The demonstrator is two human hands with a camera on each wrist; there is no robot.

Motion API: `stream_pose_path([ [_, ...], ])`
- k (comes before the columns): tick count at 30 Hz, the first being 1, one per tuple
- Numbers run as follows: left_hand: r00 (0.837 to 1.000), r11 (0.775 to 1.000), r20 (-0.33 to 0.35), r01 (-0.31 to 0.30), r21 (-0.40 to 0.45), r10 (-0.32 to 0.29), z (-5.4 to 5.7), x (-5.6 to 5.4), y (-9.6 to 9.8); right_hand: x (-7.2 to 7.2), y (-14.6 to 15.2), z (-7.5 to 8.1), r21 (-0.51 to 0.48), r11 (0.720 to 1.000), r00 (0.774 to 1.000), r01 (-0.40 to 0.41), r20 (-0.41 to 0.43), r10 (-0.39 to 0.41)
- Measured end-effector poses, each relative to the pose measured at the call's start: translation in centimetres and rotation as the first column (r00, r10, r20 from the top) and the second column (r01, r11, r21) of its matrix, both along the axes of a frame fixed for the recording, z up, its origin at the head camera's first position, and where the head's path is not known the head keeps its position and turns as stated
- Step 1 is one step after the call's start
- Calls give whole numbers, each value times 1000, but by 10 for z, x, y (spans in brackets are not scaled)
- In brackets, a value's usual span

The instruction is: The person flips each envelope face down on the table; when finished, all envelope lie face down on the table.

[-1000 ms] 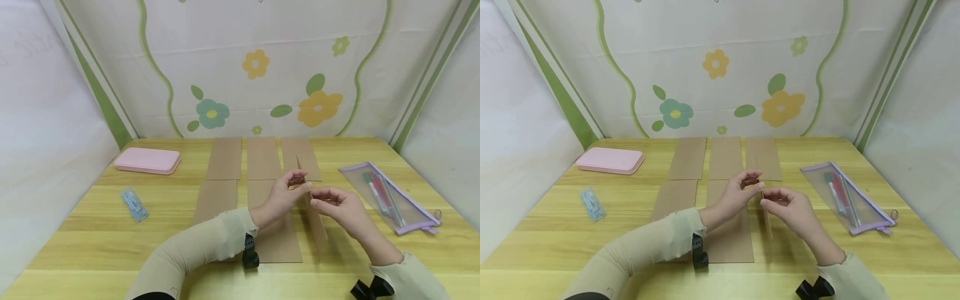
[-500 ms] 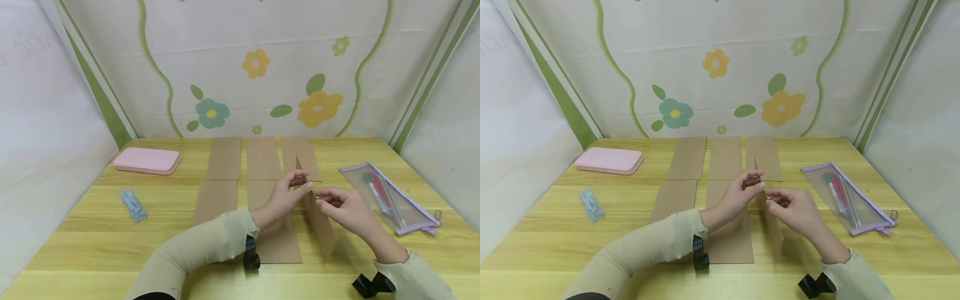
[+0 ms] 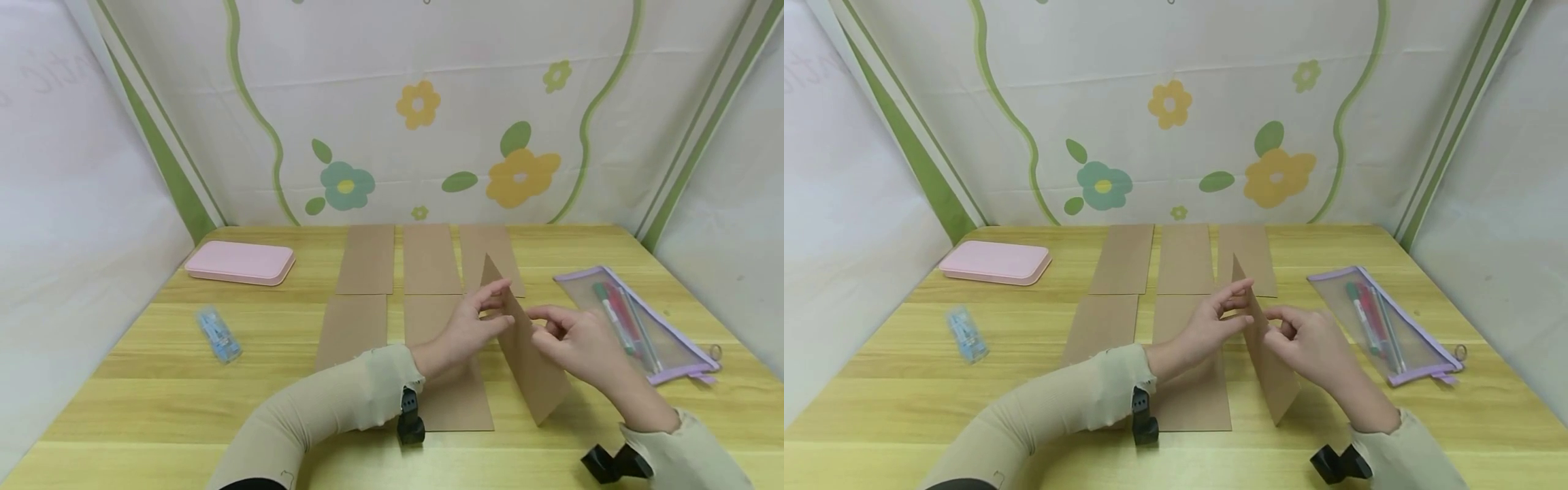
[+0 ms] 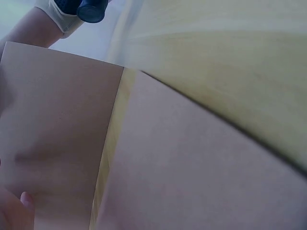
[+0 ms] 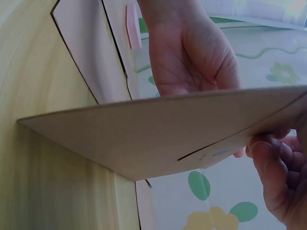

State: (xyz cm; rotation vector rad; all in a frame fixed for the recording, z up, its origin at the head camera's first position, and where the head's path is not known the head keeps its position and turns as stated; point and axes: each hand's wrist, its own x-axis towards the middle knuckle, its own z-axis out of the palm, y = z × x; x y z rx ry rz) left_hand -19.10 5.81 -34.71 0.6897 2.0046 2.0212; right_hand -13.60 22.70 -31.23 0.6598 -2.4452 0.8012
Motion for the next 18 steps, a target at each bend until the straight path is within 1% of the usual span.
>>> stream_pose_path([
  [2,1000,1000,-2,6,5,-6,-1,0,1,-2,2,0,19,1000,999,0,-46,1],
  [4,1000,1000,4,4,8,-4,-1,0,2,-3,4,0,22,1000,998,-6,-67,8],
  [6,1000,1000,16,-2,15,2,-2,0,2,-4,7,1,15,1000,998,-3,-68,4],
  [8,1000,1000,21,-11,19,10,-3,0,1,-5,9,1,-4,1000,999,12,-51,-12],
  [12,999,999,25,-48,21,47,-7,-1,-2,-4,14,4,-43,998,999,43,-19,-44],
  [18,987,989,71,-145,30,142,-13,-6,-8,-6,22,3,-123,992,1000,20,-1,-20],
])
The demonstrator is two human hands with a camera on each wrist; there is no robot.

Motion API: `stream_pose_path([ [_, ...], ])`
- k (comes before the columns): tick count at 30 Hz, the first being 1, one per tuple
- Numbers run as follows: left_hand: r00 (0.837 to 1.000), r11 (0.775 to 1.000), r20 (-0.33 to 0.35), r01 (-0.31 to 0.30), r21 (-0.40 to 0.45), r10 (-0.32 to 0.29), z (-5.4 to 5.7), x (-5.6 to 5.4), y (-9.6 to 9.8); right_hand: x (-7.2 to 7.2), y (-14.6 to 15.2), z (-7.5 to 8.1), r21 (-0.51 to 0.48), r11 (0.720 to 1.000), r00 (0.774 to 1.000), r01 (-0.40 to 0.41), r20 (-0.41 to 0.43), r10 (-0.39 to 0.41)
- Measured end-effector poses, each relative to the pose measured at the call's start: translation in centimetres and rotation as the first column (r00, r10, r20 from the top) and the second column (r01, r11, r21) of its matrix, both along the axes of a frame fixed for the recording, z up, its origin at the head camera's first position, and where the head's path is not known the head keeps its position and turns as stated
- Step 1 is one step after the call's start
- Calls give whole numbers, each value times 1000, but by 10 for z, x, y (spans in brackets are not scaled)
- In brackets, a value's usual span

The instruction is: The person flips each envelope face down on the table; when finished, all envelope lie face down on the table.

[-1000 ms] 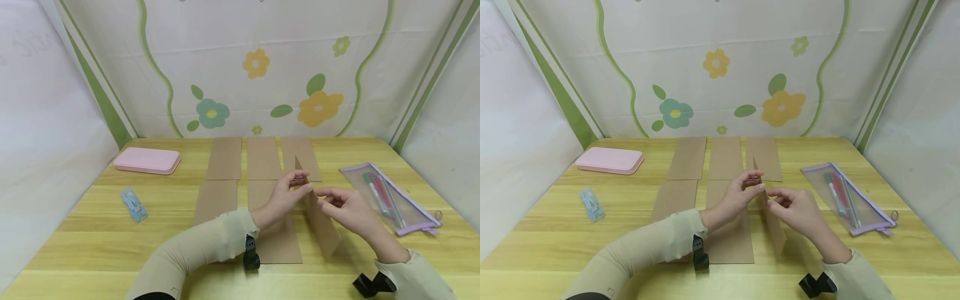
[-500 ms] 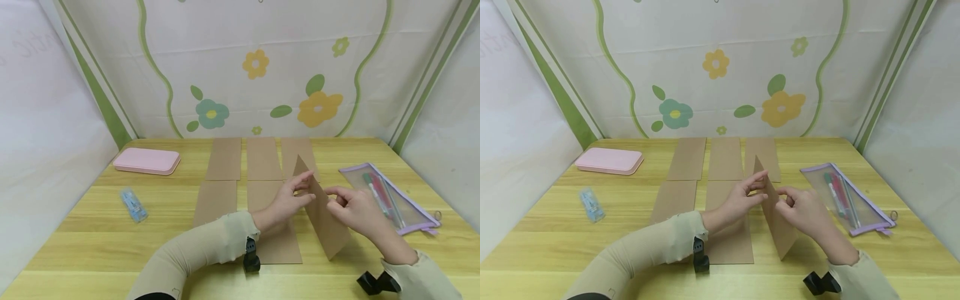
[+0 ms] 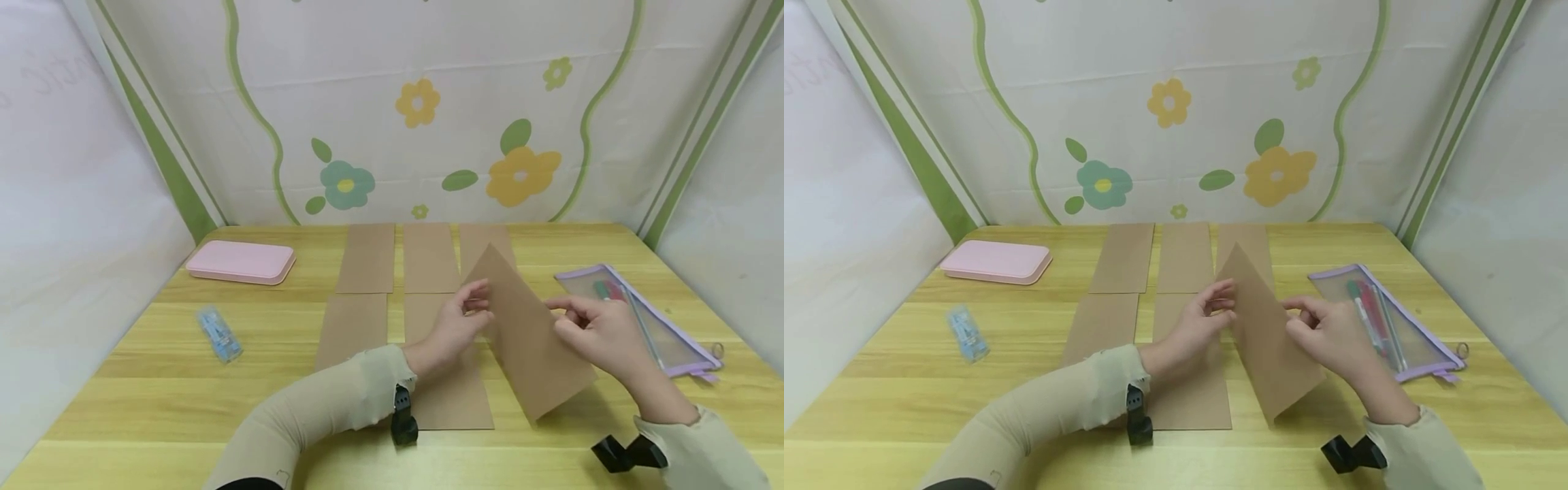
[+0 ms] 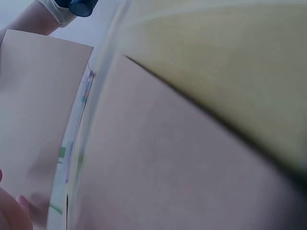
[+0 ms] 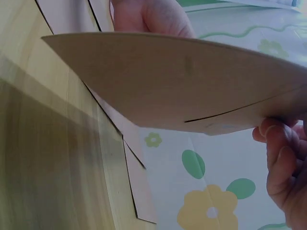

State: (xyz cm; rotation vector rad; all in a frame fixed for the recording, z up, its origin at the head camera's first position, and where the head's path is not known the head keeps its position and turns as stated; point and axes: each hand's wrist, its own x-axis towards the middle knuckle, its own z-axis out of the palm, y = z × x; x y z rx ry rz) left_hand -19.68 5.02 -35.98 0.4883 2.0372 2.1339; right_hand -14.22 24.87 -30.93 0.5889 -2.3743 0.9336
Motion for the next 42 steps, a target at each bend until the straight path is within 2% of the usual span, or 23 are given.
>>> stream_pose_path([
  [6,996,996,48,-83,37,81,-2,-3,-4,-1,6,-2,-130,989,994,75,84,-65],
  [10,989,991,74,-128,41,124,-3,-4,-5,1,8,-5,-199,966,979,163,156,-133],
  [13,985,986,73,-158,49,155,-5,-5,-5,3,8,-6,-274,940,968,202,199,-150],
  [18,983,981,75,-175,88,168,-5,-5,-3,6,7,-5,-427,877,960,223,252,-121],
  [23,983,974,111,-164,156,147,-2,-4,0,5,7,-7,-599,778,956,189,292,-8],
  [25,982,970,126,-163,183,141,-2,-4,0,4,8,-9,-633,753,956,180,294,19],
  [28,979,963,140,-176,204,150,-3,-6,0,3,9,-13,-596,783,956,179,293,5],
  [30,977,961,143,-185,205,157,-4,-7,-1,1,13,-15,-557,819,953,139,300,42],
  [32,975,962,151,-192,194,165,-5,-8,-2,-1,18,-16,-533,844,940,66,317,127],
  [33,975,964,150,-191,184,164,-5,-8,-2,-2,21,-17,-534,845,926,17,328,188],
  [35,976,969,154,-180,170,154,-5,-9,-3,-4,27,-17,-537,841,882,-68,362,302],
  [37,975,973,174,-168,156,140,-5,-9,-4,-7,32,-18,-522,843,840,-128,395,372],
  [39,975,979,190,-140,148,110,-4,-9,-4,-8,37,-17,-493,854,801,-165,438,408],
  [42,975,988,206,-104,118,78,-4,-10,-4,-10,43,-17,-424,889,748,-175,529,400],
])
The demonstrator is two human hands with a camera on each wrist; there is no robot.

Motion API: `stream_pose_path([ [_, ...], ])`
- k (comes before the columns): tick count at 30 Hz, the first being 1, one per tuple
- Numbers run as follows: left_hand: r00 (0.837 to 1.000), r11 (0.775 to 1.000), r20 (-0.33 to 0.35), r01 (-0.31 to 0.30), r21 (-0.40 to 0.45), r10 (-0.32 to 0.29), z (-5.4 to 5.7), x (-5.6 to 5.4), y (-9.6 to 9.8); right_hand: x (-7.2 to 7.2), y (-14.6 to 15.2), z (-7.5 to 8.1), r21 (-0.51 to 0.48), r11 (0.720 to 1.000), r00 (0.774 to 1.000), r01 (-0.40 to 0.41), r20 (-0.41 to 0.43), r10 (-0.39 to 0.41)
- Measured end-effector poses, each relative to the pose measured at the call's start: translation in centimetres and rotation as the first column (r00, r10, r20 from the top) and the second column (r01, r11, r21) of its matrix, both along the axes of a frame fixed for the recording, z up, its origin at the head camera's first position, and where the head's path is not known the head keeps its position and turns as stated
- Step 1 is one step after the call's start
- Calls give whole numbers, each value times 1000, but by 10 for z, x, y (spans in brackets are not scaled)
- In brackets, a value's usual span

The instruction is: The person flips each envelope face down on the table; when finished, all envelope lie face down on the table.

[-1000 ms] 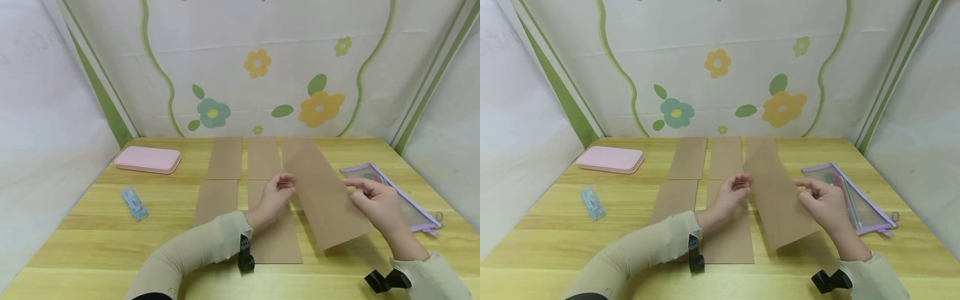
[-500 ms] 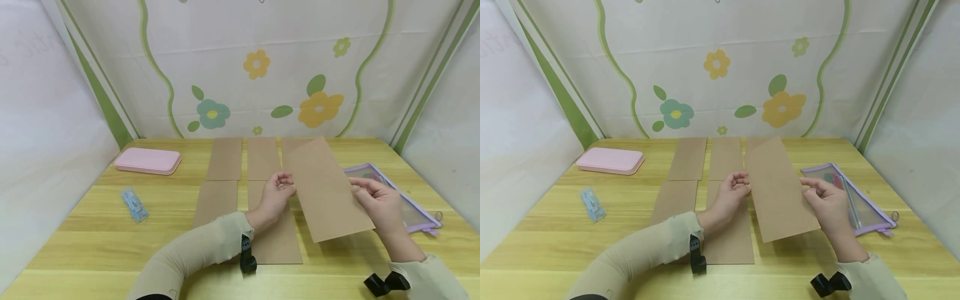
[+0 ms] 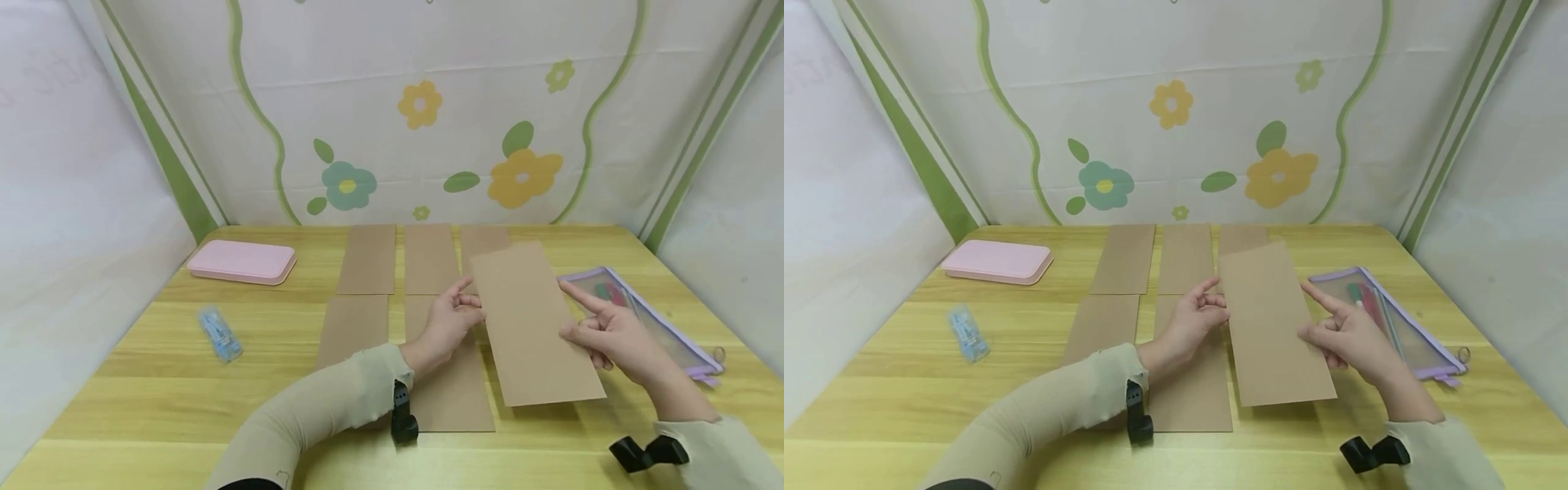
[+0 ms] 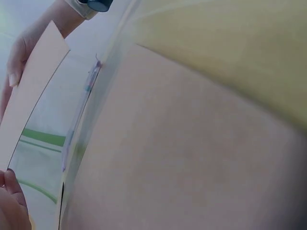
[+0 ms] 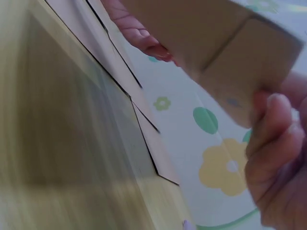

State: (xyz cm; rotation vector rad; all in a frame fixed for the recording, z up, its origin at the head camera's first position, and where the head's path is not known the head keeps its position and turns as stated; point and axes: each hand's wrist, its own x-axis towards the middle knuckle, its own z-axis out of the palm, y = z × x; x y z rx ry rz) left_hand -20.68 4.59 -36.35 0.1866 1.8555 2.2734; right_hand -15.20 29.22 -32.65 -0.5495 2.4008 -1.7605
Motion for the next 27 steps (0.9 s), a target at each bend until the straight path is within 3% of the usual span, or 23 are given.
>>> stream_pose_path([
  [6,997,989,16,75,-125,-74,-3,-2,0,-3,7,-3,171,985,982,-26,188,-7],
  [11,993,967,50,115,-227,-107,-5,-2,1,-4,10,-9,222,971,951,-87,309,14],
  [16,987,944,69,156,-292,-142,-8,-1,0,-5,11,-16,210,970,950,-119,308,50],
  [22,974,902,93,225,-367,-205,-11,0,-2,-5,13,-29,208,965,933,-161,351,80],
  [27,974,873,70,226,-432,-218,-10,3,-3,-3,14,-34,223,955,928,-194,358,105],
])
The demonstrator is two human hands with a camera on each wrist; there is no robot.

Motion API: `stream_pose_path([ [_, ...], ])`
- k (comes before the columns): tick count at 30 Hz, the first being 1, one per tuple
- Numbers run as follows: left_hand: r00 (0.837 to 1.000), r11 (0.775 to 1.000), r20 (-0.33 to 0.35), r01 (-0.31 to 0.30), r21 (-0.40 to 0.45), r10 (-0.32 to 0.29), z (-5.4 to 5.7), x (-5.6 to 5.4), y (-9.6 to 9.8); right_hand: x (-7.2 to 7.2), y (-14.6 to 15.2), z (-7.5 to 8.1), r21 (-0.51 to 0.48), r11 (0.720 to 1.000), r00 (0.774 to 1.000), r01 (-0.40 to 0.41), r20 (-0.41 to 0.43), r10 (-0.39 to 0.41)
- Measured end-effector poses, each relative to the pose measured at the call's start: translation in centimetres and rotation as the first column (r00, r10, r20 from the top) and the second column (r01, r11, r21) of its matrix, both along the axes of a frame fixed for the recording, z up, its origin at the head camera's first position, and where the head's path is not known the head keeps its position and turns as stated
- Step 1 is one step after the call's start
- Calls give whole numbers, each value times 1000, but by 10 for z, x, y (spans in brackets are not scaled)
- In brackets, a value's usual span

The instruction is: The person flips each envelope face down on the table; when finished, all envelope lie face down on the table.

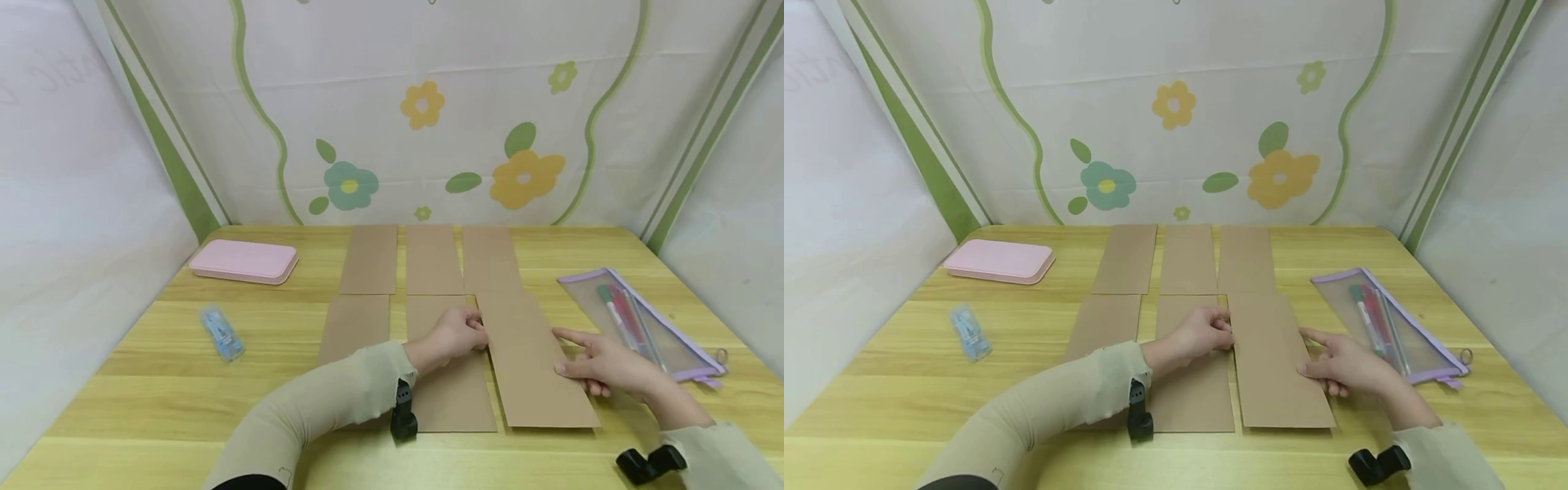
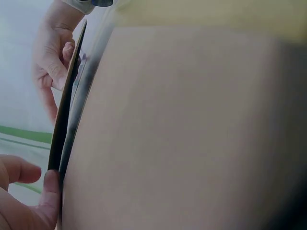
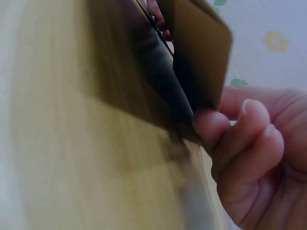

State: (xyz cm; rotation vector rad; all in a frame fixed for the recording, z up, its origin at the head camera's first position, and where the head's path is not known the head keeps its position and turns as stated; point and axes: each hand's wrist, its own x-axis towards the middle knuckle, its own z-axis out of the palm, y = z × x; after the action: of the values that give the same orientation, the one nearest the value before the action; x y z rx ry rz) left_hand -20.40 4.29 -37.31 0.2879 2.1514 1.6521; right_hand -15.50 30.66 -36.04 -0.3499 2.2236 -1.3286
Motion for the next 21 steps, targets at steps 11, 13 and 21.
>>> stream_pose_path([
  [11,999,992,-34,-3,-128,-1,6,2,2,5,-3,1,62,998,999,-33,34,31],
  [13,999,989,-39,0,-151,-5,8,2,2,5,-5,3,90,996,999,-28,35,25],
  [21,1000,981,-20,7,-192,-11,11,3,1,5,-8,3,121,992,998,29,58,-36],
])
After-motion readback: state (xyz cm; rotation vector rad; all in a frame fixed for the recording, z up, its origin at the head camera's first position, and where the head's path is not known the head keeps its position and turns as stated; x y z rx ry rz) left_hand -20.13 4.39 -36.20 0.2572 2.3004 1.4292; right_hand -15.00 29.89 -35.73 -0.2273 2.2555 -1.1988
